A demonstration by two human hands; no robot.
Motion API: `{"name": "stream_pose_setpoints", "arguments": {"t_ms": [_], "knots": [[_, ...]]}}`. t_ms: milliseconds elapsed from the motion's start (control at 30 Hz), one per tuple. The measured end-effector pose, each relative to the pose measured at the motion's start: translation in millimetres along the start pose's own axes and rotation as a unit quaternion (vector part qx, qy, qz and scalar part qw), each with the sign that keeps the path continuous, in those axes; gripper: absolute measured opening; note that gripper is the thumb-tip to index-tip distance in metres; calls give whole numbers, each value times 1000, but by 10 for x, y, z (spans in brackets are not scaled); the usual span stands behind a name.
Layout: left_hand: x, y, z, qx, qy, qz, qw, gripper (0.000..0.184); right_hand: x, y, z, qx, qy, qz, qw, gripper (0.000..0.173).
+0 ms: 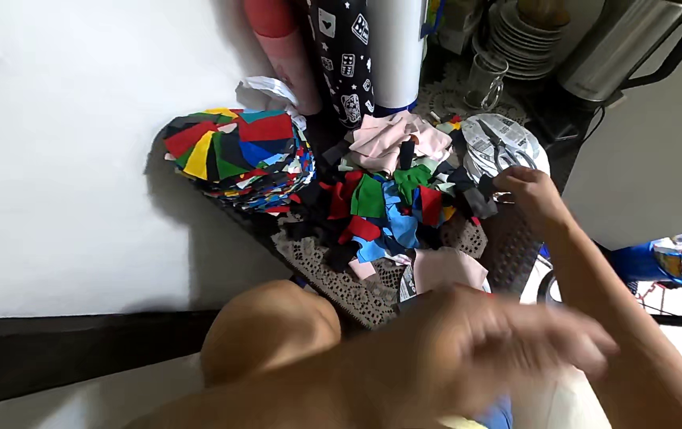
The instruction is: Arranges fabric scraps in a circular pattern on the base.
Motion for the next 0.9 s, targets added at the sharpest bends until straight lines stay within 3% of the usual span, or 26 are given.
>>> {"name": "stream_pose_setpoints", "arguments": {"t_ms": [67, 167, 233, 333, 400, 467, 567, 700, 900], "knots": [[-416, -374, 262, -100, -123, -101, 982, 31, -47, 108, 211, 3, -90, 34, 995, 13], [-759, -629, 614, -151, -212, -154, 953, 45, 4, 268, 430, -6, -126, 135, 983, 18], [-815, -709, 725, -181, -175, -130, 959, 54, 83, 315, 589, -13, -121, 213, 970, 19], [-817, -719, 809, -222, -62, -152, 961, 20, 176, 321, 758, -30, -86, 269, 959, 19], [-844, -699, 865, -232, -15, -189, 954, 7, 179, 316, 801, -67, -30, 210, 975, 16], [-875, -673, 936, -249, 12, -222, 943, 7, 178, 352, 766, -126, 68, 86, 986, 6], [-890, -647, 1067, -271, 45, -248, 929, 7, 240, 592, 625, -182, 94, -50, 978, 14], [-873, -610, 1133, -265, 55, -255, 928, 4, 472, 895, 481, -260, 56, -111, 958, 14], [-809, -598, 1143, -258, 13, -241, 935, 5, 626, 927, 347, -313, 114, -184, 925, 12]]}}
Point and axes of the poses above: each hand's wrist, its own y-axis away from the middle knuckle, its own x-axis out of the palm, z = x × y, the point moved 6 cm from there along -y, towards the middle knuckle, and after that the axes turned 2 degrees about -y, right-handed, at the moved point
